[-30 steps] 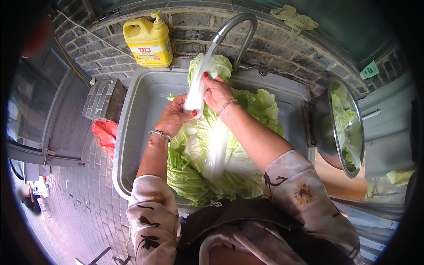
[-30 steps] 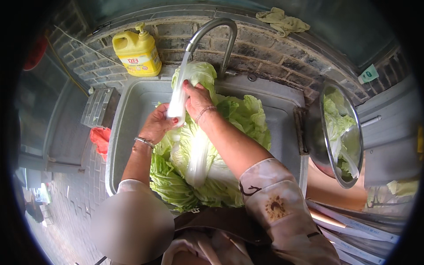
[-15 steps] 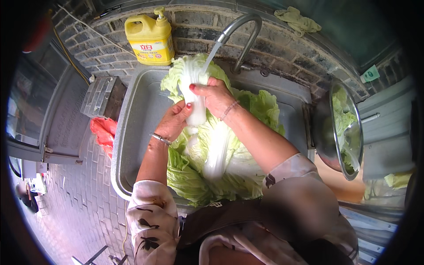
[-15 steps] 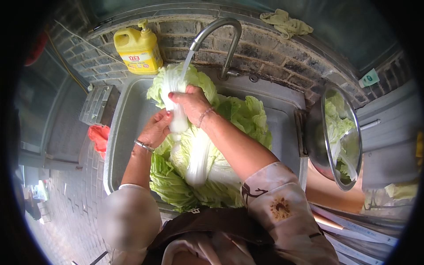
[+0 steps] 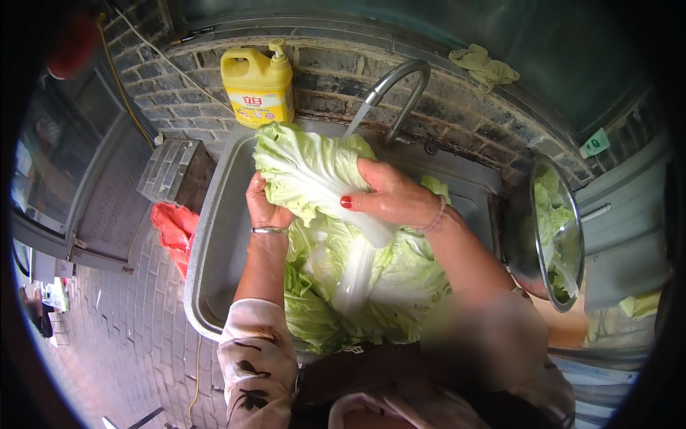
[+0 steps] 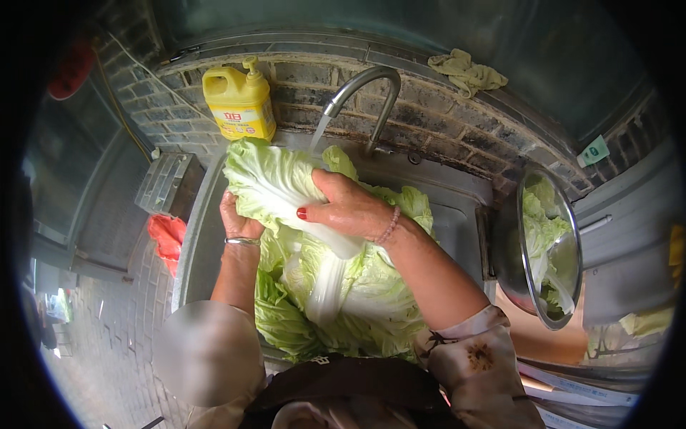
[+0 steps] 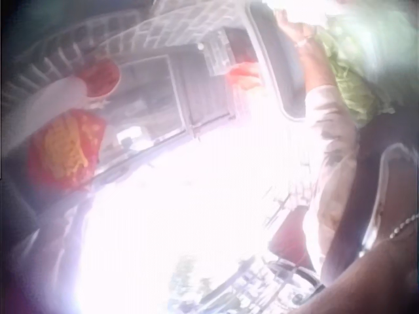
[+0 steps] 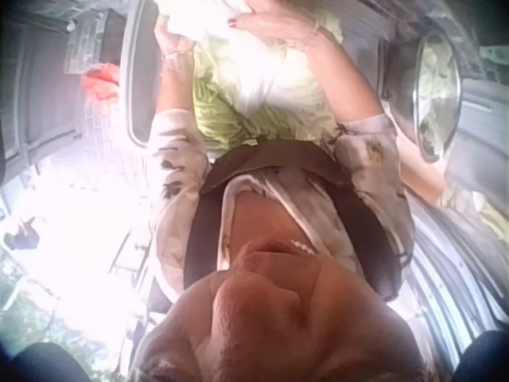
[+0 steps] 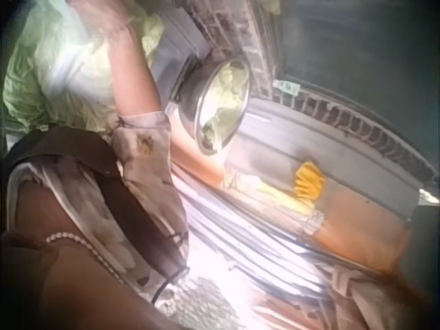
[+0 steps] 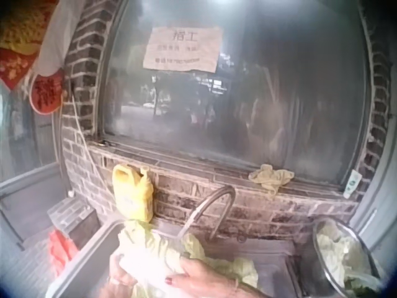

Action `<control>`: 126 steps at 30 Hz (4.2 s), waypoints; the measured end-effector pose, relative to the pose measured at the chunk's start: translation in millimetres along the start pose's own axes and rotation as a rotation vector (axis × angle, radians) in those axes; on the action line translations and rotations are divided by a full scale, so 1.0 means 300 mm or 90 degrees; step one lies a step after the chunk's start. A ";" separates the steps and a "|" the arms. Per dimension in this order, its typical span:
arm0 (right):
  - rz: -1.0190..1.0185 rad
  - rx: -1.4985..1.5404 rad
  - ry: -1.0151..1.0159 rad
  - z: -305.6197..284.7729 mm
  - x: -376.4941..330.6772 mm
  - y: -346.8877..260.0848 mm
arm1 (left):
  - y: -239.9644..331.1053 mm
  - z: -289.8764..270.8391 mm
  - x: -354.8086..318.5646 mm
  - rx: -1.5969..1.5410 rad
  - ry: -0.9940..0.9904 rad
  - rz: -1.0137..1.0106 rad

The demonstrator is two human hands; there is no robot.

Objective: The person washes a head of napa cabbage under running water in a sink. They repeatedly peel off outer leaves, rinse them, and place the cleaned leaves into a metal bowl beside the sink.

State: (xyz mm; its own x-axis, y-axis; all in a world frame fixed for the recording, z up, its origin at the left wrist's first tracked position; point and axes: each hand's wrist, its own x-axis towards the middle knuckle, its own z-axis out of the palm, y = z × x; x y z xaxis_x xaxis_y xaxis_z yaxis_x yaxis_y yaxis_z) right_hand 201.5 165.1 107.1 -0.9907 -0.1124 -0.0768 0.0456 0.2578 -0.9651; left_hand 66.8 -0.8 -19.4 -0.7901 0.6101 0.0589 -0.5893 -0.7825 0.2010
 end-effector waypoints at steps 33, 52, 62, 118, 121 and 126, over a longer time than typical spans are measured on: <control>0.202 -0.300 0.123 -0.187 -0.178 0.136 | -0.097 0.189 0.065 0.280 -0.002 -0.170; -0.049 -0.542 0.244 -0.084 -0.128 0.114 | -0.002 0.114 0.129 0.207 0.185 -0.044; 0.216 0.455 -0.080 -0.122 0.029 0.238 | 0.158 0.098 0.151 0.229 0.265 -0.101; 0.009 0.546 -0.008 -0.073 0.255 0.173 | -0.182 0.223 -0.073 0.576 -0.020 -0.323; 0.025 0.436 0.033 -0.112 0.193 0.163 | -0.205 0.253 -0.093 0.769 0.019 -0.424; 0.063 0.436 0.048 -0.191 -0.023 0.122 | -0.193 0.179 -0.148 0.762 0.063 -0.236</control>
State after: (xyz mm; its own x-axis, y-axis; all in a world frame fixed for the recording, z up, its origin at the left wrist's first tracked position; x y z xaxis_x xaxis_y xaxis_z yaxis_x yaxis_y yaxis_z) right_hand 202.6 230.3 86.8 -0.9827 -0.0456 -0.1793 0.1823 -0.4026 -0.8970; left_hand 145.0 24.0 18.9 -0.6501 0.7160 -0.2543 -0.2977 0.0680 0.9522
